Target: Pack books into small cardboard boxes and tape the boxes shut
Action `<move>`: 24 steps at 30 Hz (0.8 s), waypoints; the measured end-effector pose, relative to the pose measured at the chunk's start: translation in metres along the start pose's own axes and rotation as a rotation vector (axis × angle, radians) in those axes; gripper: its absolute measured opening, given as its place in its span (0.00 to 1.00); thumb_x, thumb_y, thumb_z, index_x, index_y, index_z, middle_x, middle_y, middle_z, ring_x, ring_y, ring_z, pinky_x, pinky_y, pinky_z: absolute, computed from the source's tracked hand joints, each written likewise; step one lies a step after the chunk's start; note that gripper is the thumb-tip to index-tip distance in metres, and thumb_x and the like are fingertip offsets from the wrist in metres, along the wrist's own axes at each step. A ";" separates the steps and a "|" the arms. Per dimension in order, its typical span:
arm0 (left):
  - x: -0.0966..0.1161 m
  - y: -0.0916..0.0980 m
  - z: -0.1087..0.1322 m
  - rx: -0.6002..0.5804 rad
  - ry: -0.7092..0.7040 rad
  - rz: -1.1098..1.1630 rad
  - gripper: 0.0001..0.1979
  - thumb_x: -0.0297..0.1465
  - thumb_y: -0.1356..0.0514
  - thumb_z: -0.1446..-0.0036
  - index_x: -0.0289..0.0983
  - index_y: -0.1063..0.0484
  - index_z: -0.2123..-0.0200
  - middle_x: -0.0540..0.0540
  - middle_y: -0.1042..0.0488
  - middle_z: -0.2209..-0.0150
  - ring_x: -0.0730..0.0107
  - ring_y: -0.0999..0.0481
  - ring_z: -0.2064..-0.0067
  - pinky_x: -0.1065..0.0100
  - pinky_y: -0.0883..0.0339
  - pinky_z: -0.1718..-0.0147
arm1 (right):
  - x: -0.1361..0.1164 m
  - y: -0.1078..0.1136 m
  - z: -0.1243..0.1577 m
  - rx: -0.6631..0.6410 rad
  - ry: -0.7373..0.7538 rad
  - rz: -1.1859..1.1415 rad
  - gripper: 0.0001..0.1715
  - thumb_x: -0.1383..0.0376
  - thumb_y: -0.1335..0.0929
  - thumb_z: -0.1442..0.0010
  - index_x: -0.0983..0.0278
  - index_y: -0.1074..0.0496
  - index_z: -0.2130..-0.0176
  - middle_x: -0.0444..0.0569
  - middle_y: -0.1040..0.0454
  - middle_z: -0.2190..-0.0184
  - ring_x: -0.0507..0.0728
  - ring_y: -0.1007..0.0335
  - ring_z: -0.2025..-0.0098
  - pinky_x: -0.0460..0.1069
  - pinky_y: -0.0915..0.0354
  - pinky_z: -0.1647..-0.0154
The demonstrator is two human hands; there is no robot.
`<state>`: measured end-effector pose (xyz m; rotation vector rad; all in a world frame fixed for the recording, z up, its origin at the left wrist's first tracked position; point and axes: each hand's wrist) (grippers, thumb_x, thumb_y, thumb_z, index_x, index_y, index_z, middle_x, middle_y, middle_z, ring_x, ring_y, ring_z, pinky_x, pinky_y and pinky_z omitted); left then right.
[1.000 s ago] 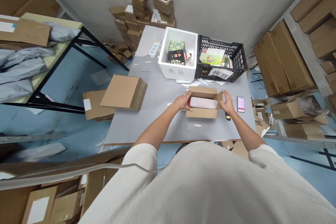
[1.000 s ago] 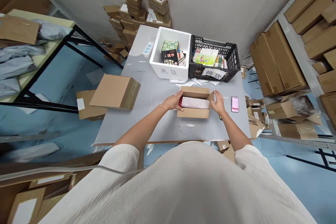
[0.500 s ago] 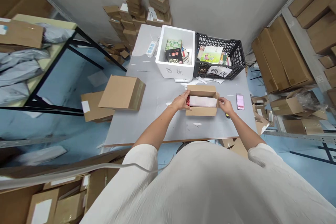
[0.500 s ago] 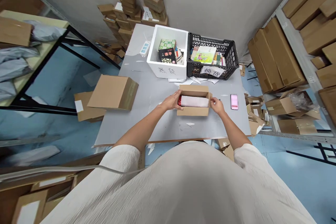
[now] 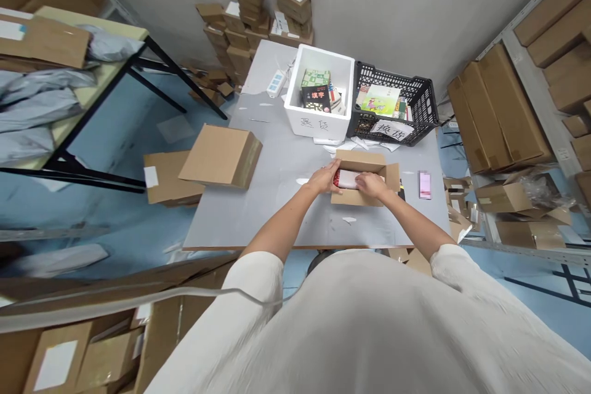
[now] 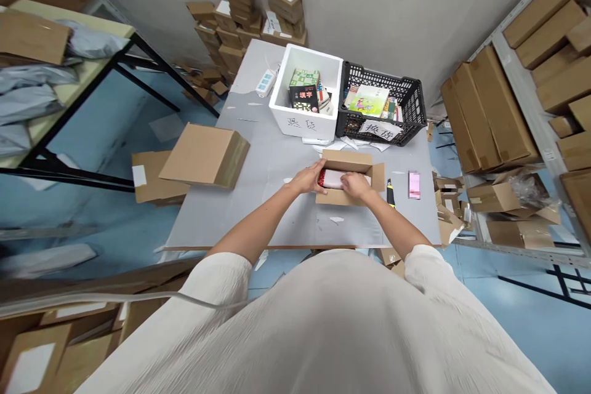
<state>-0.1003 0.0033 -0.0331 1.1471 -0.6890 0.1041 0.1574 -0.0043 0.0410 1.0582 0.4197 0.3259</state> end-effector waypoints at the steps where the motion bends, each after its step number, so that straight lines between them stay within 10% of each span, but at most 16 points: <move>1: 0.000 -0.001 0.000 -0.001 -0.002 0.004 0.76 0.49 0.18 0.51 0.42 0.62 0.12 0.32 0.53 0.13 0.39 0.35 0.19 0.54 0.32 0.27 | -0.002 0.001 -0.004 -0.019 0.002 0.036 0.19 0.60 0.31 0.24 0.60 0.16 0.40 0.59 0.16 0.38 0.71 0.20 0.36 0.59 0.29 0.35; 24: -0.009 -0.009 -0.007 -0.028 -0.022 0.075 0.82 0.51 0.17 0.52 0.44 0.70 0.12 0.29 0.58 0.12 0.32 0.36 0.18 0.53 0.33 0.29 | -0.030 0.015 -0.021 -0.015 0.071 0.343 0.25 0.68 0.35 0.25 0.77 0.18 0.38 0.73 0.16 0.43 0.73 0.21 0.40 0.60 0.35 0.40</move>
Point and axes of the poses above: each hand's wrist, its own z-axis away from the middle knuckle, its own y-axis out of the back of the hand, x = y × z
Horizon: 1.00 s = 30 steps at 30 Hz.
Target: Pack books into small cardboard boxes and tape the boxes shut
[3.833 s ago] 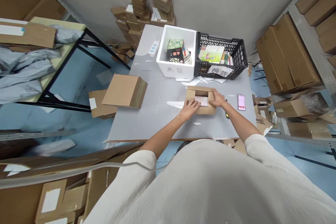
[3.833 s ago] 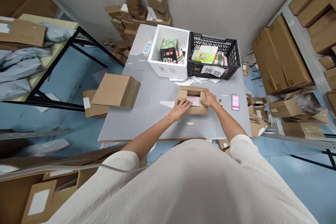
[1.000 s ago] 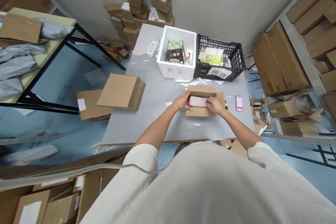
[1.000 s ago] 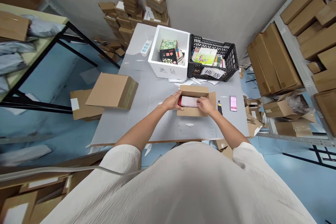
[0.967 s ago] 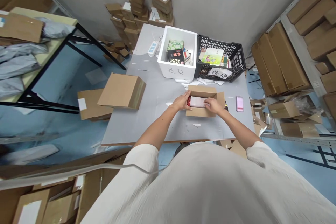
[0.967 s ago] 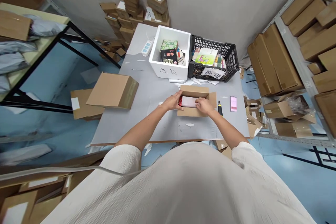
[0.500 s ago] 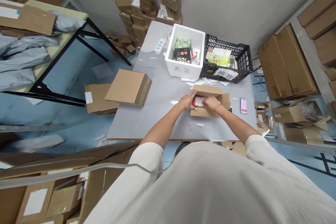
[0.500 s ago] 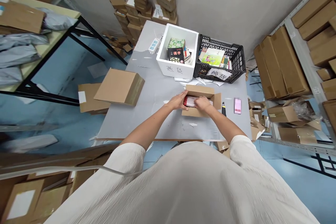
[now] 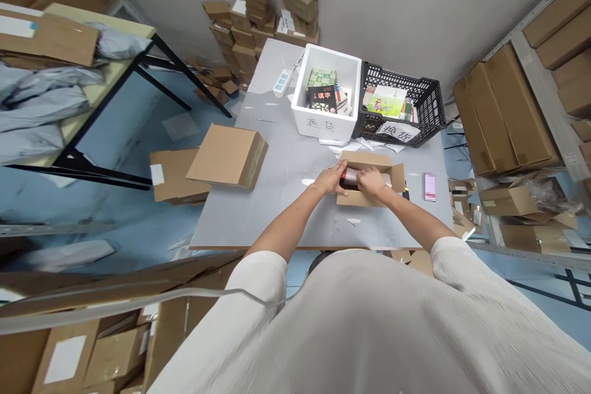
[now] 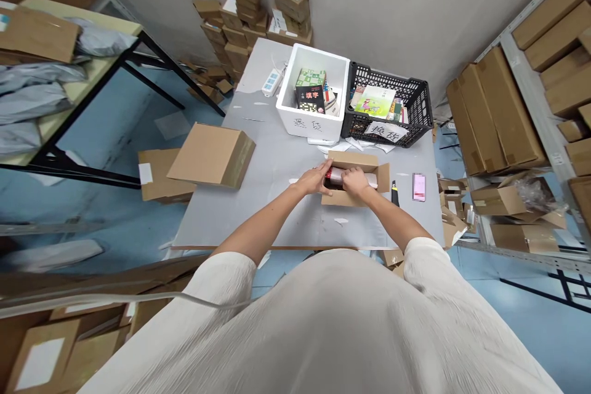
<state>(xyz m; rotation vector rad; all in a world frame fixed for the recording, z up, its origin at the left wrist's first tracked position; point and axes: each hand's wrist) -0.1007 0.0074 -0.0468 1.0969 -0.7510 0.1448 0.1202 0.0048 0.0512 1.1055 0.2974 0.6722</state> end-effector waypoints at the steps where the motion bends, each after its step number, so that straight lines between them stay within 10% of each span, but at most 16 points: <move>1: 0.000 0.000 0.000 0.004 -0.004 0.006 0.83 0.51 0.17 0.52 0.44 0.71 0.12 0.29 0.57 0.12 0.32 0.36 0.19 0.53 0.33 0.29 | -0.001 -0.001 0.000 0.015 -0.020 -0.004 0.25 0.69 0.35 0.25 0.77 0.19 0.37 0.74 0.16 0.43 0.73 0.22 0.40 0.60 0.36 0.41; 21: 0.005 0.000 0.012 0.064 0.043 0.083 0.85 0.46 0.16 0.53 0.43 0.77 0.13 0.27 0.46 0.15 0.30 0.32 0.21 0.48 0.32 0.30 | 0.021 0.016 0.028 0.164 -0.045 -0.090 0.17 0.67 0.33 0.26 0.71 0.17 0.46 0.67 0.15 0.49 0.70 0.25 0.45 0.57 0.38 0.44; 30: 0.007 0.001 0.012 0.025 0.078 0.076 0.86 0.53 0.18 0.53 0.43 0.76 0.12 0.28 0.54 0.13 0.28 0.35 0.20 0.48 0.34 0.29 | 0.083 0.038 0.068 0.582 -0.226 -0.321 0.09 0.64 0.30 0.34 0.62 0.19 0.58 0.57 0.17 0.59 0.67 0.27 0.55 0.54 0.37 0.53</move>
Point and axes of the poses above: each hand's wrist, its own z-axis away from the middle knuckle, its own y-axis out of the back of the hand, x = y × z
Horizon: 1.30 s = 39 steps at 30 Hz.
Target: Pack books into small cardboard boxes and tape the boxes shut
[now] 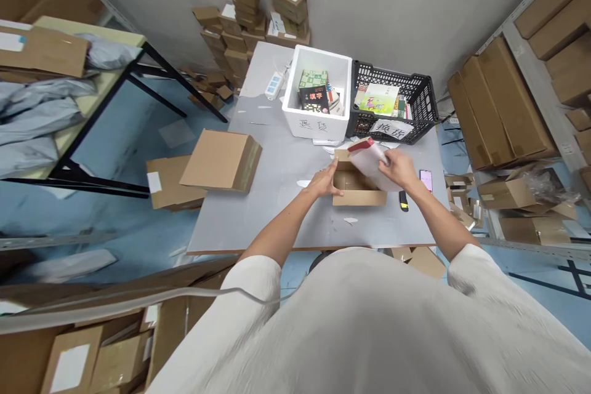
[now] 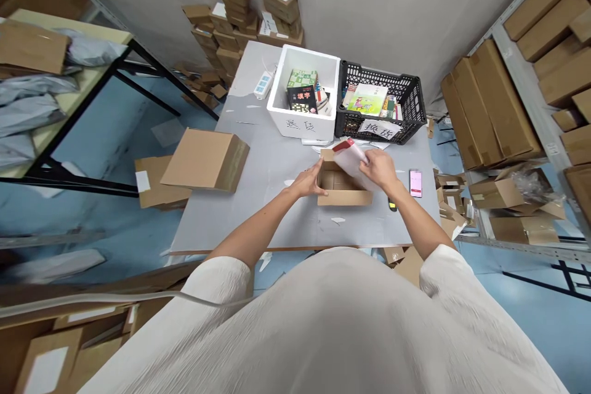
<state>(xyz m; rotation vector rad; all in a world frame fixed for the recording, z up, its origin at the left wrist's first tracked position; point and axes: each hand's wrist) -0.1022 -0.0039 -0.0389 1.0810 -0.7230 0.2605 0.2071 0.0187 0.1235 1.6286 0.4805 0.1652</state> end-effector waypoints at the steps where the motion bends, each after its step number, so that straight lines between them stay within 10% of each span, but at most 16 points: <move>1: 0.001 0.001 0.001 -0.007 -0.003 -0.019 0.84 0.54 0.18 0.53 0.44 0.74 0.12 0.29 0.55 0.13 0.28 0.35 0.20 0.47 0.36 0.28 | 0.008 0.007 0.002 0.039 -0.034 -0.020 0.08 0.63 0.30 0.35 0.62 0.20 0.59 0.57 0.18 0.61 0.66 0.27 0.56 0.54 0.37 0.55; 9: 0.032 0.000 0.011 0.018 -0.079 -0.262 0.53 0.48 0.23 0.43 0.47 0.38 0.18 0.32 0.46 0.15 0.28 0.47 0.18 0.34 0.57 0.22 | 0.048 0.043 0.030 0.232 -0.250 -0.172 0.09 0.58 0.29 0.38 0.60 0.22 0.62 0.52 0.19 0.65 0.63 0.27 0.61 0.53 0.35 0.57; 12: 0.057 -0.014 0.012 0.004 -0.174 -0.288 0.36 0.45 0.26 0.38 0.47 0.23 0.29 0.34 0.26 0.29 0.34 0.36 0.26 0.38 0.49 0.25 | 0.054 0.045 0.040 0.246 -0.287 -0.215 0.10 0.56 0.29 0.39 0.60 0.22 0.64 0.51 0.20 0.67 0.62 0.28 0.62 0.53 0.34 0.57; 18: 0.094 -0.043 0.011 -0.081 -0.199 -0.369 0.17 0.37 0.37 0.28 0.42 0.15 0.42 0.33 0.19 0.45 0.38 0.28 0.36 0.43 0.40 0.36 | 0.061 0.037 0.056 0.227 -0.353 -0.301 0.11 0.55 0.29 0.41 0.59 0.24 0.67 0.48 0.22 0.70 0.60 0.29 0.66 0.53 0.35 0.59; 26: 0.085 -0.047 0.015 -0.007 -0.087 -0.448 0.21 0.23 0.45 0.31 0.39 0.15 0.45 0.30 0.19 0.45 0.41 0.25 0.40 0.45 0.40 0.40 | 0.074 0.028 0.076 0.224 -0.418 -0.397 0.13 0.53 0.29 0.40 0.60 0.23 0.65 0.46 0.23 0.71 0.58 0.31 0.67 0.52 0.36 0.61; 39: 0.023 0.022 0.016 0.184 0.176 -0.455 0.24 0.25 0.48 0.31 0.39 0.15 0.43 0.27 0.19 0.46 0.34 0.29 0.37 0.38 0.41 0.39 | 0.057 -0.005 0.072 0.115 -0.427 -0.478 0.14 0.51 0.30 0.41 0.58 0.27 0.69 0.45 0.25 0.73 0.58 0.33 0.67 0.51 0.37 0.62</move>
Point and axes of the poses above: each hand's wrist, its own z-axis away from the middle knuckle, its own y-axis out of the back of the hand, x = y × z
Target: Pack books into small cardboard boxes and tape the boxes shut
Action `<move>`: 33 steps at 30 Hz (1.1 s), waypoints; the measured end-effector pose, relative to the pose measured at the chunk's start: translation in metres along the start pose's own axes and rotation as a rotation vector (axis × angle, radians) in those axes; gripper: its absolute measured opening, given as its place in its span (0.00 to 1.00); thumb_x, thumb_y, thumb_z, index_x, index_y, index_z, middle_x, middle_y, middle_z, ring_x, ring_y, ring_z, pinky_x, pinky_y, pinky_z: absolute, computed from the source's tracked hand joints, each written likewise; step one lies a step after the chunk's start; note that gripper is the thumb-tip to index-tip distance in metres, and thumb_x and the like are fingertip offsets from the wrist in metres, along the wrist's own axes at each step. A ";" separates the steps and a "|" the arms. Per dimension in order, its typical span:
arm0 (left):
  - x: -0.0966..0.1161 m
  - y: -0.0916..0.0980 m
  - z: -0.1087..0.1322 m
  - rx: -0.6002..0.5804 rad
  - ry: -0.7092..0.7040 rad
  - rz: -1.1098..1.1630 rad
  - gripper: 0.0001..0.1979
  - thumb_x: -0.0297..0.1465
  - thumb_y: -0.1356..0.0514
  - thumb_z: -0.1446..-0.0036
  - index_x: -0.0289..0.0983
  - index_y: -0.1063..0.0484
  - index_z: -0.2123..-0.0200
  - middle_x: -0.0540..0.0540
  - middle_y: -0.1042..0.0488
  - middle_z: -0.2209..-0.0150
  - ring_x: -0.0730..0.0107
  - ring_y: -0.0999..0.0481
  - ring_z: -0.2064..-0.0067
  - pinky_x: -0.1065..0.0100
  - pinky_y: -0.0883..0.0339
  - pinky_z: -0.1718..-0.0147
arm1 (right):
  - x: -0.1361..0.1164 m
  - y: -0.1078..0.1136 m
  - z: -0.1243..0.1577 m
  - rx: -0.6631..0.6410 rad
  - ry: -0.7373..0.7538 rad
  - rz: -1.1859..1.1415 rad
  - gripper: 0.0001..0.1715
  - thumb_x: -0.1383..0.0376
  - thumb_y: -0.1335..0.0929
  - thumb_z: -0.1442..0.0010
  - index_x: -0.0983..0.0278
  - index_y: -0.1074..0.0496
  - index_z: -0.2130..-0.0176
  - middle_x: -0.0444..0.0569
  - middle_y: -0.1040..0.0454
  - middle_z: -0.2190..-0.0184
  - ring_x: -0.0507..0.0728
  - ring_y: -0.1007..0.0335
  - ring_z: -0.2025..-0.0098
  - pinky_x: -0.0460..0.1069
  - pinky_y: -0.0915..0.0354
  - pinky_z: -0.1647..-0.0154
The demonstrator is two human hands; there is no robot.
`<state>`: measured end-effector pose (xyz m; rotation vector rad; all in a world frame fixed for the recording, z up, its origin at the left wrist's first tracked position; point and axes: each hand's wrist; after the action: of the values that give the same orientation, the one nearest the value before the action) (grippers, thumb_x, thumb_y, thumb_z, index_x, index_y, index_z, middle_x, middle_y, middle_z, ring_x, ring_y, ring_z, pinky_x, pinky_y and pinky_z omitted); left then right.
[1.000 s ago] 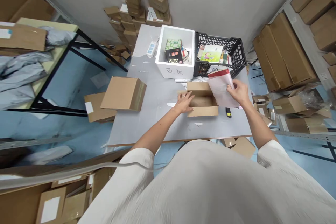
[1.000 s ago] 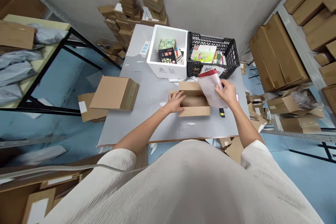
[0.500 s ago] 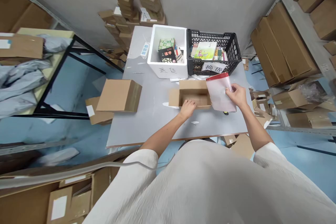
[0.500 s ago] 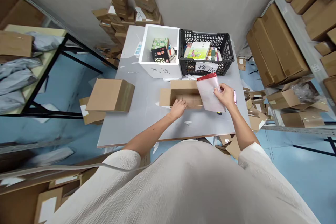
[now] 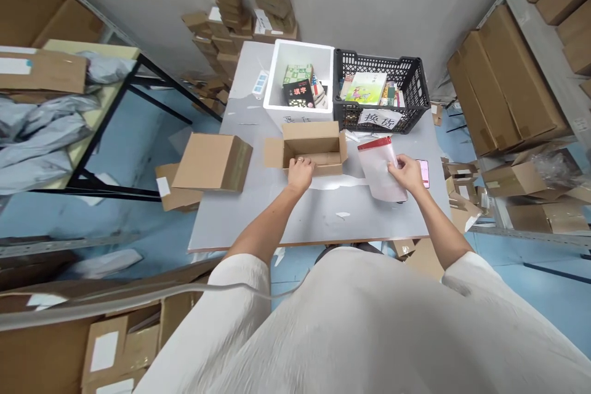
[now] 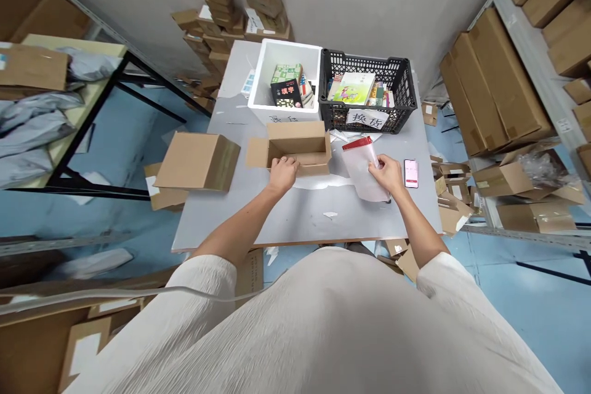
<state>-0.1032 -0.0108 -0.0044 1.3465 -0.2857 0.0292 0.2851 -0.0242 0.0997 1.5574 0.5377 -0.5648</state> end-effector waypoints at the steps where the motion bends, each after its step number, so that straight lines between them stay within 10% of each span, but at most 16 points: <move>1: -0.004 0.002 -0.003 0.011 0.013 -0.005 0.25 0.24 0.49 0.31 0.40 0.15 0.42 0.27 0.19 0.45 0.34 0.29 0.37 0.38 0.41 0.39 | 0.000 -0.004 0.000 -0.007 -0.011 -0.002 0.14 0.51 0.30 0.41 0.58 0.26 0.68 0.45 0.24 0.72 0.58 0.32 0.67 0.51 0.37 0.62; 12: -0.024 0.010 -0.002 0.069 0.085 0.014 0.28 0.21 0.49 0.32 0.37 0.21 0.35 0.26 0.24 0.37 0.34 0.30 0.36 0.41 0.40 0.38 | 0.005 -0.051 0.009 -0.123 -0.204 -0.077 0.13 0.52 0.31 0.43 0.57 0.28 0.69 0.43 0.26 0.72 0.58 0.33 0.66 0.50 0.36 0.62; 21: 0.045 -0.008 0.022 0.052 -0.225 0.141 0.29 0.22 0.48 0.30 0.42 0.24 0.31 0.31 0.25 0.32 0.39 0.29 0.32 0.40 0.41 0.33 | 0.015 -0.085 0.016 -0.198 -0.254 -0.122 0.15 0.52 0.30 0.43 0.56 0.32 0.73 0.39 0.35 0.76 0.55 0.39 0.69 0.48 0.40 0.66; 33: 0.110 -0.086 0.037 -0.335 -0.293 0.221 0.34 0.28 0.42 0.30 0.42 0.34 0.22 0.33 0.29 0.25 0.41 0.28 0.27 0.44 0.33 0.30 | 0.067 -0.116 0.022 -0.246 -0.417 0.014 0.24 0.56 0.30 0.39 0.55 0.45 0.77 0.36 0.46 0.80 0.54 0.46 0.71 0.48 0.49 0.70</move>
<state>0.0118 -0.0815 -0.0553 0.9791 -0.6579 -0.0307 0.2611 -0.0393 -0.0336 1.1670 0.2655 -0.7593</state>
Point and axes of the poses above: each hand's wrist, its own z-axis away from the middle knuckle, its own y-axis out of the back of the hand, x = y × z
